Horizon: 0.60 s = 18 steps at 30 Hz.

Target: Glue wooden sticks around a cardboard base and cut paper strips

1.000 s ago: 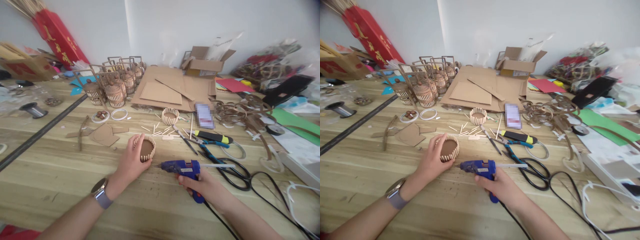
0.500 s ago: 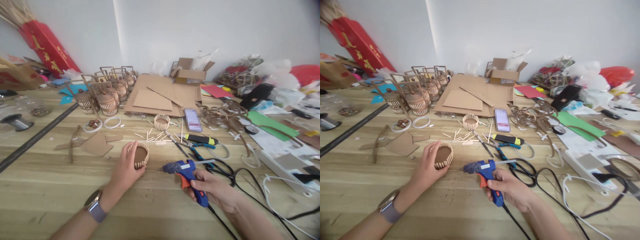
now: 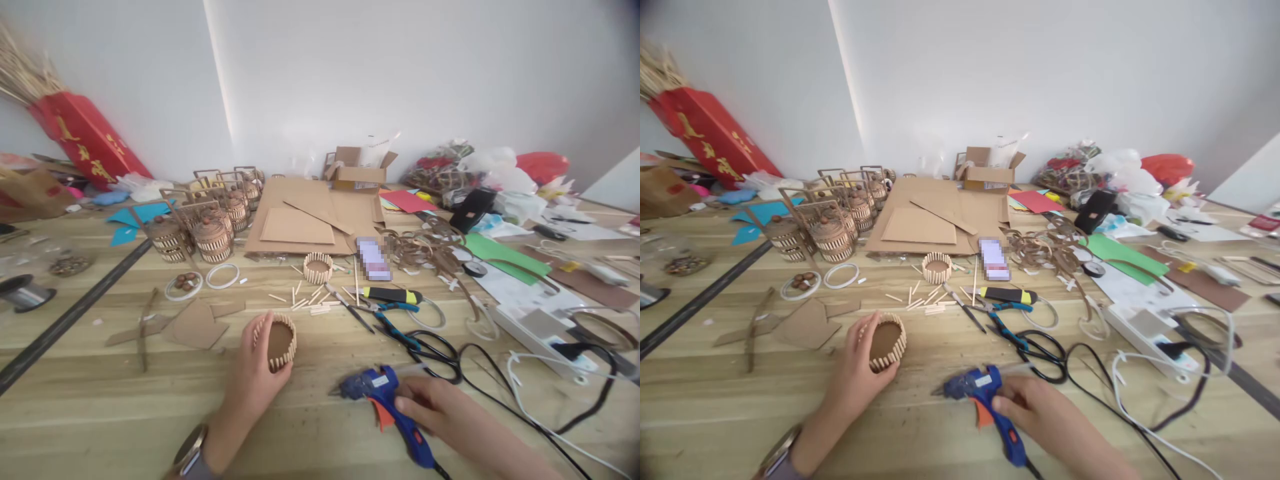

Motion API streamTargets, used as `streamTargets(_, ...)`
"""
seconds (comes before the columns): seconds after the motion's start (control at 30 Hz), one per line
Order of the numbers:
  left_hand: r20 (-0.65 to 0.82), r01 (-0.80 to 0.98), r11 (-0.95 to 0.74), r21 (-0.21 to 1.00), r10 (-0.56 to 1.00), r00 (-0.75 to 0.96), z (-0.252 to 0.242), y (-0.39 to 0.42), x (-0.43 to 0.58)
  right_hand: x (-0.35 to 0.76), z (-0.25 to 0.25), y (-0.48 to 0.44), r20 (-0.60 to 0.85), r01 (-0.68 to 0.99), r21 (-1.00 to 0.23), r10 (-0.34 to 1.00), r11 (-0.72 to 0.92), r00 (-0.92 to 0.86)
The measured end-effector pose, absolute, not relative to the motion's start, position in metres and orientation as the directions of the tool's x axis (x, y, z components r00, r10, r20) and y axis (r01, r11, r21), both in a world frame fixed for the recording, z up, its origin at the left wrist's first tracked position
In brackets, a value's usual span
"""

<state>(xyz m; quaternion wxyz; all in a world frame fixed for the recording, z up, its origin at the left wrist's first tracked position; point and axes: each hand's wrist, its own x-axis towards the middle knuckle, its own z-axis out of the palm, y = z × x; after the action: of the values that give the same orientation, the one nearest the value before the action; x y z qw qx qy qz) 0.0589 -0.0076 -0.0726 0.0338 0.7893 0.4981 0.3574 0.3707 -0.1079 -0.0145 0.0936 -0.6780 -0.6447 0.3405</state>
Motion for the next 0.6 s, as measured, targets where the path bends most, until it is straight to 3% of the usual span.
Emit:
streamTargets(0.17, 0.533, 0.768, -0.491, 0.411, 0.813, 0.234, -0.073, -0.006, 0.057, 0.408, -0.036, -0.136, -0.146, 0.867, -0.442, 0.972, -0.232, 0.185)
streamTargets(0.27, 0.517, 0.781, -0.481, 0.399, 0.821, 0.241, -0.074, -0.007, 0.058, 0.42, -0.049, -0.15, -0.043, 0.889, -0.391, 0.969, -0.24, 0.242)
streamTargets(0.6, 0.494, 0.76, -0.517, 0.394, 0.817, 0.299, -0.078, -0.011, 0.054, 0.411, -0.046, -0.149, -0.007, 0.929, -0.24, 0.958, -0.281, 0.288)
